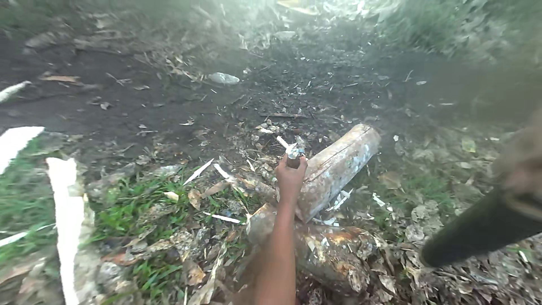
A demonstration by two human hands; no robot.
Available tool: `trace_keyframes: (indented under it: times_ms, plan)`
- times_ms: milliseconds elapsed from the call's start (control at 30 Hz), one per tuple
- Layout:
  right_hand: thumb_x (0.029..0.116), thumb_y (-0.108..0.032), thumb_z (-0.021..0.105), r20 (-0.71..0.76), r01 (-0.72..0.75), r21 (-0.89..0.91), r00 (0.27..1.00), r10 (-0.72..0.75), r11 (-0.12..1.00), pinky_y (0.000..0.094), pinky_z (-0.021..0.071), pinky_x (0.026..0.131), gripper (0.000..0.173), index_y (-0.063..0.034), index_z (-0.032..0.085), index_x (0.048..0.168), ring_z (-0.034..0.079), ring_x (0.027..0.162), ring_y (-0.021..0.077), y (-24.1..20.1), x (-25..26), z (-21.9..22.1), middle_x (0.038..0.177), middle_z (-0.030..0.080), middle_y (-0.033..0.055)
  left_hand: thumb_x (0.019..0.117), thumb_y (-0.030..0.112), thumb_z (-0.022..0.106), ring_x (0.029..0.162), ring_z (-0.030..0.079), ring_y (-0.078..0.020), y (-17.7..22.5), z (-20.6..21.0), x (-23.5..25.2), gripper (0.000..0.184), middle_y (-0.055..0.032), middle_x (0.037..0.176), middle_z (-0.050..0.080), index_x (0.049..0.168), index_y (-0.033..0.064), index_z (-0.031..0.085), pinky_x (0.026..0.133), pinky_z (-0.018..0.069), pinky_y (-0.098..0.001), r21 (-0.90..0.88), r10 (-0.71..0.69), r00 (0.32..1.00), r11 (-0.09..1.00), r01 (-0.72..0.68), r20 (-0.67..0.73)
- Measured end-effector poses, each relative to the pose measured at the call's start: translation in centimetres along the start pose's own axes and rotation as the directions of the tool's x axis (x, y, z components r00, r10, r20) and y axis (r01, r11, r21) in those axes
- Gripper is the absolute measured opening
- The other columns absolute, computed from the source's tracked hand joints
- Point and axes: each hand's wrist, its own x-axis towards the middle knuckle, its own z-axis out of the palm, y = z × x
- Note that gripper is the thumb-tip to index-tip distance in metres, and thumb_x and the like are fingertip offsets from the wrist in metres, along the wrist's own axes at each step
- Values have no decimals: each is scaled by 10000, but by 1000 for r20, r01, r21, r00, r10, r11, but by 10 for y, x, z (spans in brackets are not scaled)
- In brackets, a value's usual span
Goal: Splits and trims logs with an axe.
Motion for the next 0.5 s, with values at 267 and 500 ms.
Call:
trace_keyframes:
  times_ms: [267, 500]
  plan:
    - [701, -246, 761, 319, -392, -623, 662, 678, 677, 367, 592, 560, 517, -121, 597, 1175, 669, 630, 140, 90, -25, 63, 842, 672, 22, 852, 145, 796, 778, 688, -251, -2, -6, 4, 361, -149, 907, 705, 1166, 17, 672, 705, 581, -491, 18, 30, 997, 999, -31, 71]
    - [749, -482, 782, 132, -218, -470, 941, 313, 855, 351, 599, 467, 504, -241, 658, 1174, 673, 554, 125, 6, -16, 24, 794, 701, -25, 912, 185, 751, 672, 651, -148, -9, 1, 1, 251, -77, 810, 685, 1089, 17, 695, 664, 578, -376, -34, 63, 997, 998, -61, 46]
